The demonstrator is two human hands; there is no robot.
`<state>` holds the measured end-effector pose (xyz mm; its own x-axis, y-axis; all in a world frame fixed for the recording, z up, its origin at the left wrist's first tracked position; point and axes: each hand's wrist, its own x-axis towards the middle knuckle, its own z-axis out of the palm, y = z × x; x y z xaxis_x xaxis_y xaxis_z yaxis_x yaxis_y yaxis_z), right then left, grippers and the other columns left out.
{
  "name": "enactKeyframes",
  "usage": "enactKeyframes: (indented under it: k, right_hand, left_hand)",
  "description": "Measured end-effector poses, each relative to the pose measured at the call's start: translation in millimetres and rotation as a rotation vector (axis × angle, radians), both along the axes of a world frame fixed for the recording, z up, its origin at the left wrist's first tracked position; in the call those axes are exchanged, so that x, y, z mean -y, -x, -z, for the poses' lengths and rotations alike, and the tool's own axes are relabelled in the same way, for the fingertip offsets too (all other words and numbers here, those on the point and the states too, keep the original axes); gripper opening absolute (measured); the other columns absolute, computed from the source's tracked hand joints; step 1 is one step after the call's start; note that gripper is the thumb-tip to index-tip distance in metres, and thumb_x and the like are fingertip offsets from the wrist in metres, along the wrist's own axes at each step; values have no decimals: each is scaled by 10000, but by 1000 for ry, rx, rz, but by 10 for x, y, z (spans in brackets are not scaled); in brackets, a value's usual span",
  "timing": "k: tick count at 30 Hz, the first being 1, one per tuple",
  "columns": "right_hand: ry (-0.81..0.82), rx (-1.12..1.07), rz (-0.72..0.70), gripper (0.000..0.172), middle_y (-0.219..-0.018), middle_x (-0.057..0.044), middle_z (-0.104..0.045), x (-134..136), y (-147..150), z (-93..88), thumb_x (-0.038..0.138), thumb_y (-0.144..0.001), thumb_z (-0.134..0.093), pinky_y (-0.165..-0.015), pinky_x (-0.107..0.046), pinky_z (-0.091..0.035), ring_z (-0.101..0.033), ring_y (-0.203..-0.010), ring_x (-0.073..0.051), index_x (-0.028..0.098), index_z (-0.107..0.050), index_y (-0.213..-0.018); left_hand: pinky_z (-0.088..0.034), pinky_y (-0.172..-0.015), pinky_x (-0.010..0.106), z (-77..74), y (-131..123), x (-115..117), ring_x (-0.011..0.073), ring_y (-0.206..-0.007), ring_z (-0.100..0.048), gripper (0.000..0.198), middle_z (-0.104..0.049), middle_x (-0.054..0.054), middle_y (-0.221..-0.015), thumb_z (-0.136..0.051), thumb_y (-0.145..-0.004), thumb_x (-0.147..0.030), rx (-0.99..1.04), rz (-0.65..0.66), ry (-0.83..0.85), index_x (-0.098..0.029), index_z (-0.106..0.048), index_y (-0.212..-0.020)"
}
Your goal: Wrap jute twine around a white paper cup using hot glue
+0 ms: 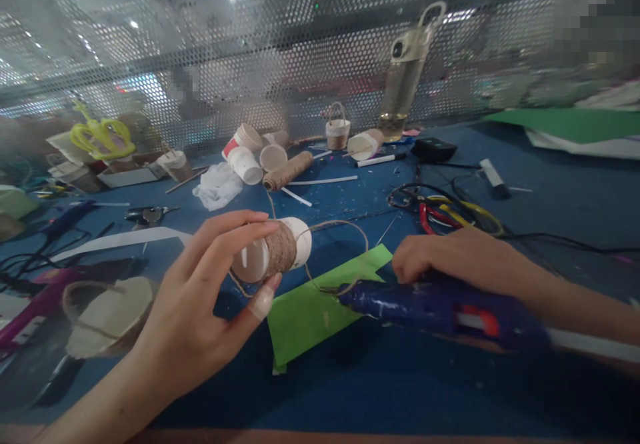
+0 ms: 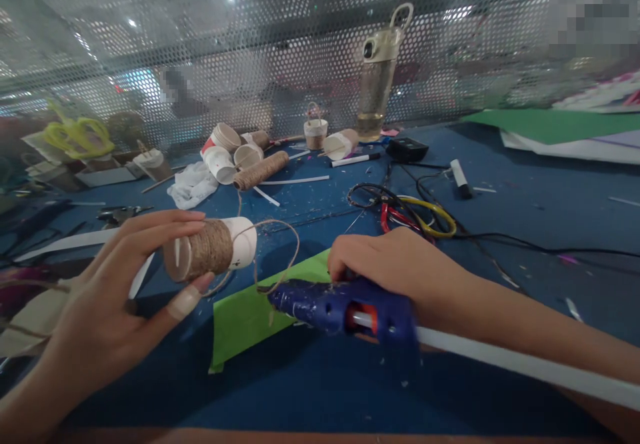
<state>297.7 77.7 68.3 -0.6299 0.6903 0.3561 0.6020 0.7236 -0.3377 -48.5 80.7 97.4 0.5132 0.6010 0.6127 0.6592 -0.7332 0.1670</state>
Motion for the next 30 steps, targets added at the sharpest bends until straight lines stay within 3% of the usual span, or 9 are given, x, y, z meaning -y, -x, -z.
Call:
enactKeyframes:
  k: [4, 8, 11, 17, 22, 25, 30]
  right_hand:
    - [7, -241, -116, 248, -940, 9, -729, 45, -35, -157, 202, -840, -698, -676, -332, -521, -718, -763, -190, 307, -577, -1029]
    - [-54, -538, 307, 153, -747, 37, -630, 30, 37, -220, 182, -887, -713, -555, -318, -445, -580, -604, -154, 279, -604, -839]
    - [67, -557, 434, 191, -652, 56, -528, -5, 102, -211, 269, -877, -732, -489, -312, -373, -484, -535, -139, 264, -577, -766]
    - [151, -475, 363, 170, -690, 56, -534, 31, 150, -143, 243, -913, -679, -521, -303, -355, -473, -592, -134, 255, -556, -796]
    - [73, -471, 98, 192, -862, 24, -690, 68, 148, -103, 177, -881, -745, -570, -290, -481, -656, -679, -153, 274, -579, -887]
    - [39, -439, 36, 201, -855, 45, -678, 89, 146, -95, 168, -884, -729, -557, -266, -461, -636, -645, -120, 277, -561, -906]
    - [9, -349, -53, 215, -820, 62, -635, 126, 118, -87, 159, -868, -700, -591, -259, -463, -626, -643, -108, 282, -529, -910]
  left_hand:
    - [-585, -1088, 453, 10, 21, -14, 284, -1298, -671, 402, -661, 83, -1390, -664, -989, -203, -7, -48, -26, -265, -581, -1378]
    - [-589, -1063, 444, 3, 6, -19, 280, -1262, -690, 381, -677, 83, -1371, -672, -985, -178, -28, -83, -57, -267, -591, -1346]
    - [-564, -1088, 427, -13, -8, -12, 274, -1266, -678, 379, -672, 96, -1384, -695, -977, -159, 5, -77, -74, -225, -606, -1340]
    - [-512, -1168, 433, -8, 9, 12, 262, -1331, -628, 430, -641, 80, -1424, -709, -975, -145, 111, -51, -54, -229, -583, -1377]
    - [-543, -1157, 401, 34, 15, 28, 249, -1379, -613, 569, -640, 89, -1448, -748, -933, -167, 92, 135, 33, -246, -529, -1452]
    - [-537, -1172, 348, 30, 26, 41, 231, -1370, -617, 598, -623, 102, -1470, -736, -917, -120, 14, 263, 6, -211, -519, -1466]
    - [-561, -1160, 376, 14, 62, 47, 248, -1383, -604, 613, -587, 109, -1506, -712, -894, -88, -31, 304, -7, -199, -519, -1465]
